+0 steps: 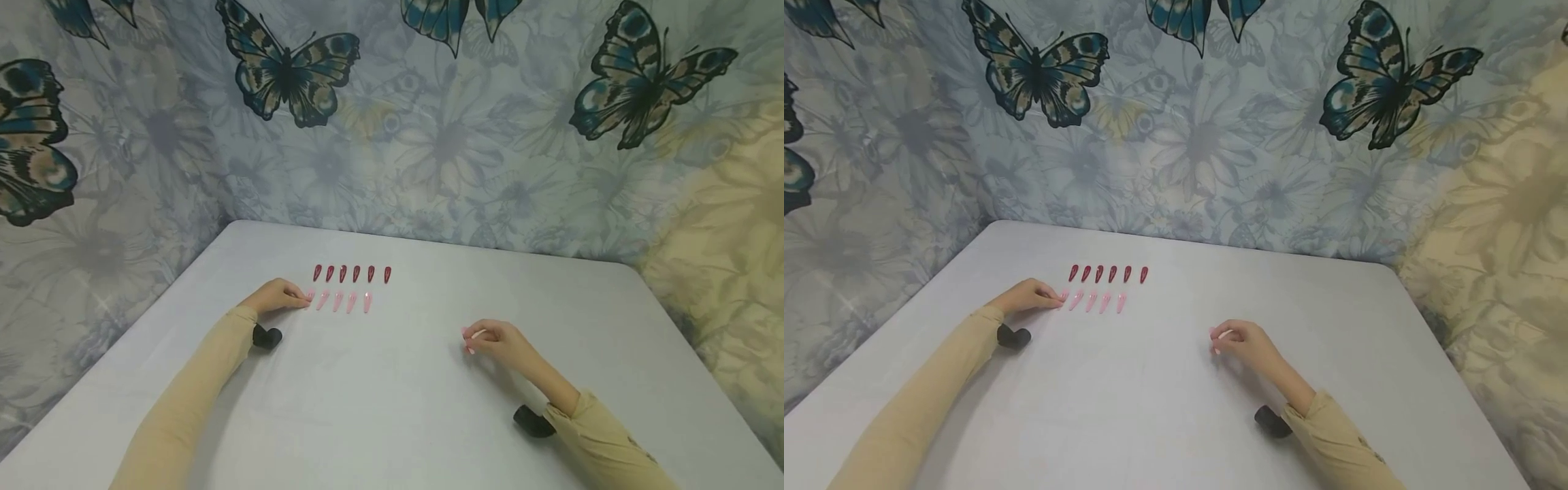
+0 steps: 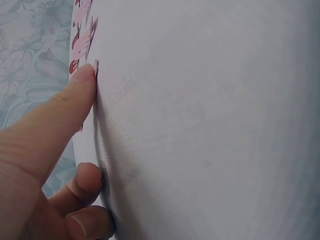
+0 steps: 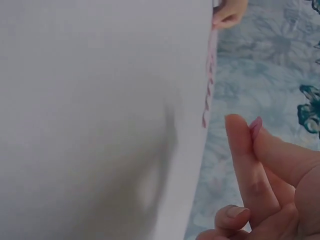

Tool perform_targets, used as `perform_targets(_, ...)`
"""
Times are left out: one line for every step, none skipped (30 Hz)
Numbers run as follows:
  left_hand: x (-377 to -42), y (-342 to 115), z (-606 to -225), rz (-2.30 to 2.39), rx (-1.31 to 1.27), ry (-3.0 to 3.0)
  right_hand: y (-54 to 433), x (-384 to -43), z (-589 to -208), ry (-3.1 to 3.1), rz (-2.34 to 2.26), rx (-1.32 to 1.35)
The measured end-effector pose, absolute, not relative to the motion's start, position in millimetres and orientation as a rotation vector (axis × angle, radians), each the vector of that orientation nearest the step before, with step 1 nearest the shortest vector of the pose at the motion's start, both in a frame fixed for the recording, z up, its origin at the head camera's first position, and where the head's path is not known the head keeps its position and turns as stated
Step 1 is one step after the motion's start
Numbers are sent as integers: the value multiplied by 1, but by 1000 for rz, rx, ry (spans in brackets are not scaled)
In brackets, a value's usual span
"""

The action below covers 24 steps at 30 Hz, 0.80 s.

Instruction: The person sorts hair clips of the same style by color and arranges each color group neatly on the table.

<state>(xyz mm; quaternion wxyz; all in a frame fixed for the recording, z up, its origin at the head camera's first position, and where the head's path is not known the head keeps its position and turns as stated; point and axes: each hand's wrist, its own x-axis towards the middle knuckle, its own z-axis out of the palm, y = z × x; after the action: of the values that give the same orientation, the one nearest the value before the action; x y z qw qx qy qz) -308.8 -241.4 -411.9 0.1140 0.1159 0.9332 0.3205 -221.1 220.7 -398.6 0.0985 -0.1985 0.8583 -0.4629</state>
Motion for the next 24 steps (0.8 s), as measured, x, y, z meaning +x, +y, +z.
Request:
perform_targets(-309, -243, -412, 935, 343, 2741, 218, -226, -397, 2527, -1373, -571)
perform_targets(-310, -244, -412, 935, 346, 2742, 214, -230, -395, 2515, -1375, -557)
perform_targets(-310, -244, -412, 935, 345, 2742, 211, -234, -393, 2504, -1379, -548)
perform_targets(-311, -245, -413, 933, 346, 2741, 207, -238, -391, 2503, -1377, -546)
perform_targets(-311, -245, -414, 929, 347, 2741, 204, -241, -390, 2504, -1376, -548)
perform_targets(-312, -245, -414, 929, 348, 2739, 200, -244, -388, 2511, -1374, -553)
perform_targets(-312, -245, -414, 927, 351, 2737, 196, -247, -386, 2521, -1366, -557)
perform_targets(-313, -244, -415, 931, 342, 2736, 192, -250, -384, 2524, -1368, -561)
perform_targets(-313, -244, -415, 929, 341, 2738, 188, -253, -383, 2526, -1373, -562)
perform_targets(-313, -244, -415, 927, 344, 2739, 184, -255, -381, 2527, -1379, -556)
perform_targets(-314, -244, -415, 926, 346, 2741, 180, -258, -379, 2530, -1382, -553)
perform_targets(-314, -244, -416, 926, 345, 2742, 176, -260, -378, 2527, -1392, -540)
perform_targets(-314, -244, -416, 924, 346, 2745, 171, -262, -377, 2522, -1408, -525)
perform_targets(-314, -244, -416, 921, 347, 2748, 166, -265, -377, 2519, -1421, -514)
perform_targets(-314, -244, -416, 920, 352, 2751, 162, -268, -377, 2519, -1436, -504)
perform_targets(-314, -244, -416, 919, 357, 2753, 156, -270, -377, 2520, -1450, -493)
perform_targets(-315, -244, -417, 919, 360, 2756, 151, -272, -377, 2517, -1469, -478)
perform_targets(-315, -244, -417, 920, 363, 2756, 146, -273, -378, 2509, -1490, -460)
perform_targets(-314, -244, -417, 921, 369, 2755, 141, -275, -378, 2499, -1515, -444)
perform_targets(-314, -243, -416, 924, 373, 2755, 136, -277, -380, 2488, -1532, -433)
perform_targets(-314, -243, -416, 924, 376, 2756, 131, -278, -381, 2474, -1550, -420)
perform_targets(-314, -243, -415, 924, 376, 2757, 126, -279, -382, 2462, -1562, -406)
perform_targets(-314, -243, -415, 926, 374, 2756, 122, -281, -383, 2453, -1570, -394)
perform_targets(-313, -243, -415, 928, 371, 2755, 118, -282, -384, 2450, -1574, -384)
